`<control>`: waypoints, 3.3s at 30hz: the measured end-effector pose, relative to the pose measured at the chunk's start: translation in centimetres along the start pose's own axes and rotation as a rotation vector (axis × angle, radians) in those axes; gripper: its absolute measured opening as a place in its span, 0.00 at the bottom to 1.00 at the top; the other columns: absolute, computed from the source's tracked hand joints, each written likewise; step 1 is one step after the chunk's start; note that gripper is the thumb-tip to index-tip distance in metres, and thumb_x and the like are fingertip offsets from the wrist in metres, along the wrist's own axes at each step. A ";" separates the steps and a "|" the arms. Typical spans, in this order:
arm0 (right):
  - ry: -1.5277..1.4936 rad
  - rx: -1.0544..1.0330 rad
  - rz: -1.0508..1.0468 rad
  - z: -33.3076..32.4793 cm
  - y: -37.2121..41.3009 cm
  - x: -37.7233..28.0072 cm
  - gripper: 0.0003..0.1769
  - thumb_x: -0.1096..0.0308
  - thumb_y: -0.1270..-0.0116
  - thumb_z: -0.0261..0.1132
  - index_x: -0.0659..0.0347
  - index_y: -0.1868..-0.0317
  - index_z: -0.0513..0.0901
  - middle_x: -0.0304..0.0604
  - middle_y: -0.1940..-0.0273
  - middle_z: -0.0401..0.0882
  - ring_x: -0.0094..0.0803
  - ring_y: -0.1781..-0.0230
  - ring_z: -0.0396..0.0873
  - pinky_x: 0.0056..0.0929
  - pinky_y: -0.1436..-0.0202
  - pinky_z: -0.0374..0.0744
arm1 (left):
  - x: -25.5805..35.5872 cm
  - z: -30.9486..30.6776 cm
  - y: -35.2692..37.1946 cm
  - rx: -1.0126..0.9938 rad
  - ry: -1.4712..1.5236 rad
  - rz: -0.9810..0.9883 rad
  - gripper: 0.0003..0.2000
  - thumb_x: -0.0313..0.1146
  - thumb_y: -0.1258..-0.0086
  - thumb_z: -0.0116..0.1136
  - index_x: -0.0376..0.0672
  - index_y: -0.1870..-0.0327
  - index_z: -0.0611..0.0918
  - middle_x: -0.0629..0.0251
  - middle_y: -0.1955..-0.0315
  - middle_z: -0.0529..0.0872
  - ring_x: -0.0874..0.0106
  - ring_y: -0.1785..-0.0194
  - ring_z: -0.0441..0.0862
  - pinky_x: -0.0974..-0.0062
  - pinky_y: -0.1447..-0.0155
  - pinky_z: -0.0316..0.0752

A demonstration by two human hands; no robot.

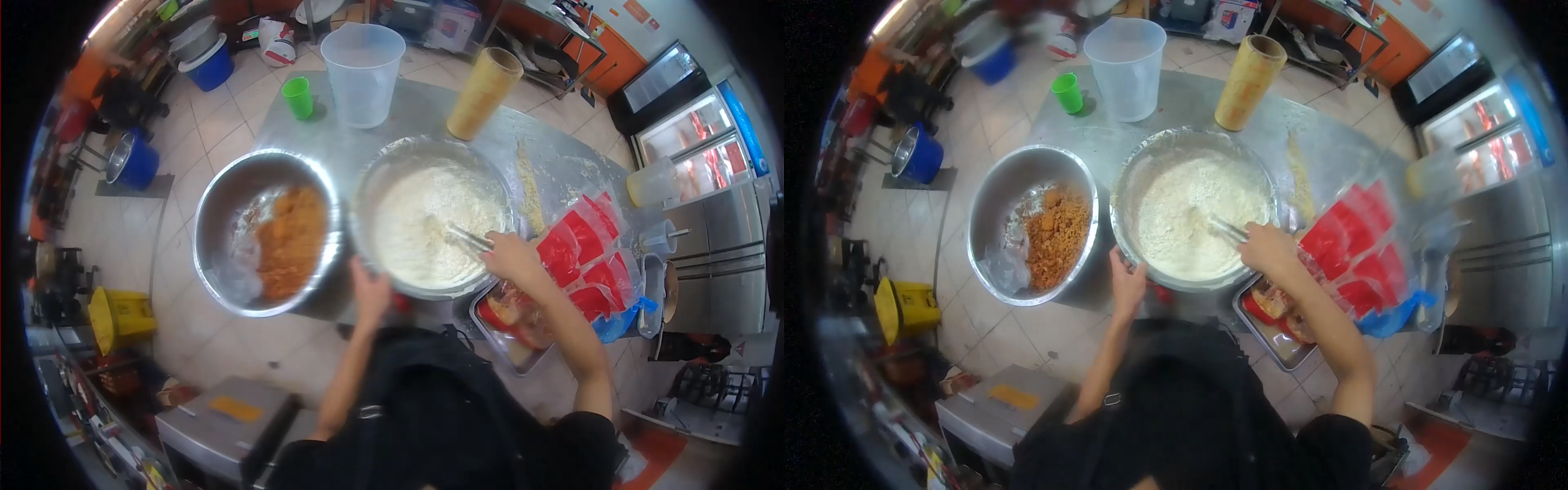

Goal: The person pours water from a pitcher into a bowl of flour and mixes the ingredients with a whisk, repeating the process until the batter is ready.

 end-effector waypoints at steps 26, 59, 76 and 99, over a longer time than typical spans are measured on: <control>0.135 -0.163 -0.204 3.6 4.6 -6.1 0.17 0.59 0.37 0.51 0.58 0.54 0.77 0.51 0.64 0.80 0.45 0.63 0.80 0.44 0.58 0.77 | 0.7 0.0 0.3 -0.009 0.067 -0.019 0.27 0.22 0.39 0.48 0.41 0.39 0.54 0.55 0.54 0.76 0.72 0.61 0.79 0.78 0.71 0.78; 0.413 -0.076 -0.018 -0.5 1.2 3.5 0.20 0.50 0.44 0.55 0.50 0.57 0.82 0.50 0.56 0.79 0.46 0.54 0.77 0.43 0.50 0.74 | 2.1 0.4 0.3 0.080 0.198 -0.007 0.29 0.25 0.44 0.55 0.39 0.40 0.60 0.55 0.66 0.81 0.68 0.67 0.79 0.71 0.64 0.75; 0.215 -0.050 -0.476 5.7 -2.4 -10.3 0.17 0.58 0.36 0.50 0.65 0.60 0.75 0.60 0.66 0.79 0.55 0.61 0.78 0.48 0.56 0.75 | 4.7 0.1 1.1 0.150 -0.006 0.031 0.26 0.26 0.44 0.56 0.40 0.42 0.63 0.58 0.66 0.80 0.71 0.69 0.78 0.73 0.68 0.74; 0.444 0.389 -0.528 0.9 -6.7 -11.4 0.12 0.62 0.39 0.56 0.63 0.64 0.79 0.50 0.71 0.80 0.45 0.69 0.80 0.39 0.67 0.76 | 2.3 0.6 0.2 0.118 0.120 -0.017 0.31 0.29 0.45 0.60 0.36 0.40 0.62 0.58 0.65 0.76 0.71 0.67 0.72 0.71 0.63 0.71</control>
Point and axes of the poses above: each hand's wrist, its own y-axis away from the middle knuckle, its own z-axis out of the palm, x = y × z, the point moved 6 cm from there along -y, towards the middle knuckle
